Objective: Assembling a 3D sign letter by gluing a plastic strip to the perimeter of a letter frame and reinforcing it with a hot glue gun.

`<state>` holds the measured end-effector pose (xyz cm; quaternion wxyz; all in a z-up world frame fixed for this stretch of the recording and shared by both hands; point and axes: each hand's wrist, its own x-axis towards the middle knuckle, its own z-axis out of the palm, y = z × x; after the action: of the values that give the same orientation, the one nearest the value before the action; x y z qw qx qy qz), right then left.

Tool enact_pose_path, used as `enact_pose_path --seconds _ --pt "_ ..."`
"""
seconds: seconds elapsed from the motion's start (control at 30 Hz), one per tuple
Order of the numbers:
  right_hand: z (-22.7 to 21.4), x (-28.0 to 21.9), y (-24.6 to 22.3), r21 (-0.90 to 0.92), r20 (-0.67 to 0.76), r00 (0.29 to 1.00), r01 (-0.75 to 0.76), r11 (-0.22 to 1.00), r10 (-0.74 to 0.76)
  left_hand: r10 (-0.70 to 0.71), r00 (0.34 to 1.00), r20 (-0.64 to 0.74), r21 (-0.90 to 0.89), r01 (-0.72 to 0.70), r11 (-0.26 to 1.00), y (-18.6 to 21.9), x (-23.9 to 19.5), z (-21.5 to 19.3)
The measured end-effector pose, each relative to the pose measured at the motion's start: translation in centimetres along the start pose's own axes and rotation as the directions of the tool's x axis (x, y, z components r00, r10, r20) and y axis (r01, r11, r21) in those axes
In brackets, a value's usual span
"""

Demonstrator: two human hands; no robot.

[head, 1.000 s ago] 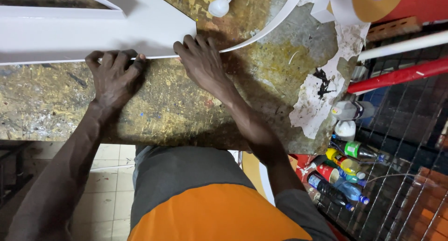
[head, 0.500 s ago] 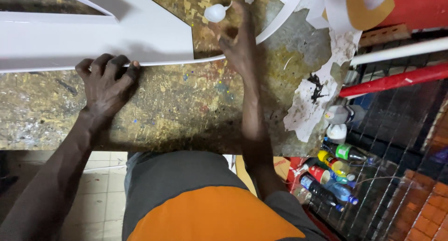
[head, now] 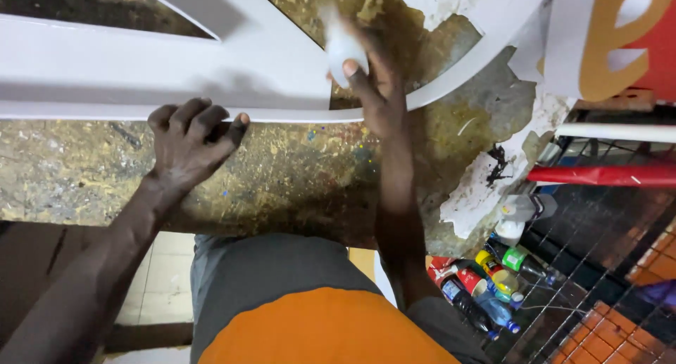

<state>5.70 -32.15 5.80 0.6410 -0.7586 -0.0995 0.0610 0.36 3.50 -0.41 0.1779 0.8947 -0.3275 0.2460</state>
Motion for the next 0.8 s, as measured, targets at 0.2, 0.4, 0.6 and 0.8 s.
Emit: enact_pose_path --seconds 0.2,0.4,0.6,0.8 --pt "4.9 1.0 -1.8 0.222 -0.179 0.959 -0.18 0.958 0.221 -0.013 0.988 -0.153 -0.085 0.0 0.996 0.3 0.9 0.6" --pt "7.7 2.0 -3.6 0.235 -0.158 0.933 -0.283 0.93 0.323 -0.017 0.987 -0.162 -0.082 0.003 0.997 0.0 0.3 1.1" --pt "9.4 3.2 -4.2 0.088 -0.146 0.951 -0.262 0.961 0.272 -0.041 0.99 -0.136 -0.065 0.033 0.997 0.2 -0.8 1.2" --pt "7.2 3.4 -4.6 0.015 -0.166 0.945 -0.283 0.959 0.282 -0.039 0.989 -0.141 -0.091 0.026 0.996 -0.1 -1.3 1.8"
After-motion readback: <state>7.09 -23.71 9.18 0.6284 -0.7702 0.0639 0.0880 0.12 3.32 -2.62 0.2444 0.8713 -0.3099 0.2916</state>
